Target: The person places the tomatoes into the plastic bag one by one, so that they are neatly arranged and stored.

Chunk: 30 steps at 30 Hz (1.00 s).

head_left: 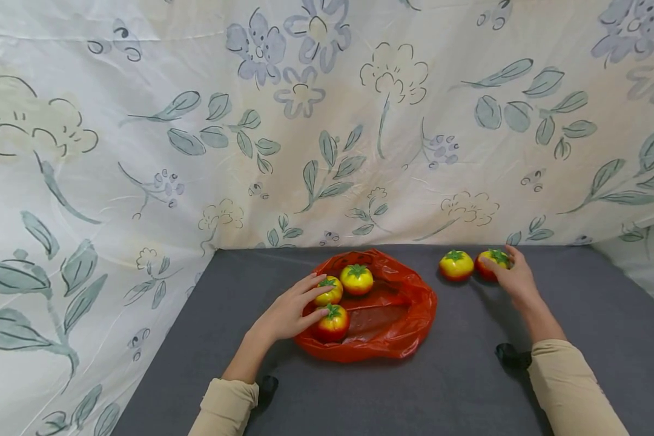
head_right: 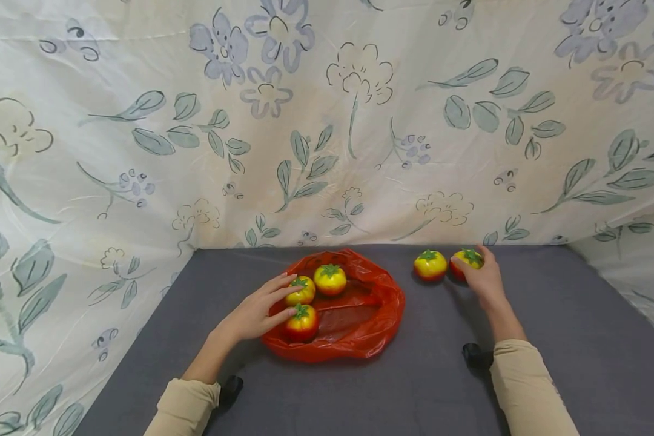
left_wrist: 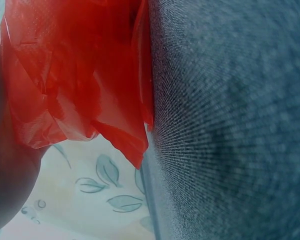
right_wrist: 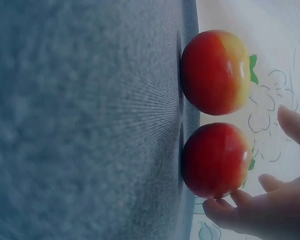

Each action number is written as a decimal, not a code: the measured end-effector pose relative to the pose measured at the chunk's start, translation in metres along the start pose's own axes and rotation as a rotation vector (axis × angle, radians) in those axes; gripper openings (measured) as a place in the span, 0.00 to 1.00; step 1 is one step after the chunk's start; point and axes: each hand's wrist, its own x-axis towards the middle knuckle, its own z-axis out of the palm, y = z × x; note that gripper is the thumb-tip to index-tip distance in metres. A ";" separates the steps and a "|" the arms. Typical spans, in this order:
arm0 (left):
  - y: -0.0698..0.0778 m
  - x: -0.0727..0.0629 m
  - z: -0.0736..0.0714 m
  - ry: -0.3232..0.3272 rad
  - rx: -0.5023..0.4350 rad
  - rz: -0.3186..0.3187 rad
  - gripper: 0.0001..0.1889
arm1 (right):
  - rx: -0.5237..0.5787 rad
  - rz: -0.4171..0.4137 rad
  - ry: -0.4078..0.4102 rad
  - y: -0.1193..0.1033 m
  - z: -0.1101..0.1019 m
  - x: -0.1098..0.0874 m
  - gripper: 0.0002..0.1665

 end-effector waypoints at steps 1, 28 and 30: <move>0.000 0.000 0.000 0.001 0.000 0.001 0.27 | 0.008 0.010 -0.013 -0.003 -0.002 -0.002 0.63; 0.000 0.003 0.003 -0.004 0.006 -0.017 0.26 | -0.022 0.000 -0.161 -0.053 -0.016 -0.045 0.56; -0.001 0.004 0.003 -0.005 0.005 -0.020 0.27 | -0.033 0.000 -0.151 -0.053 -0.016 -0.044 0.56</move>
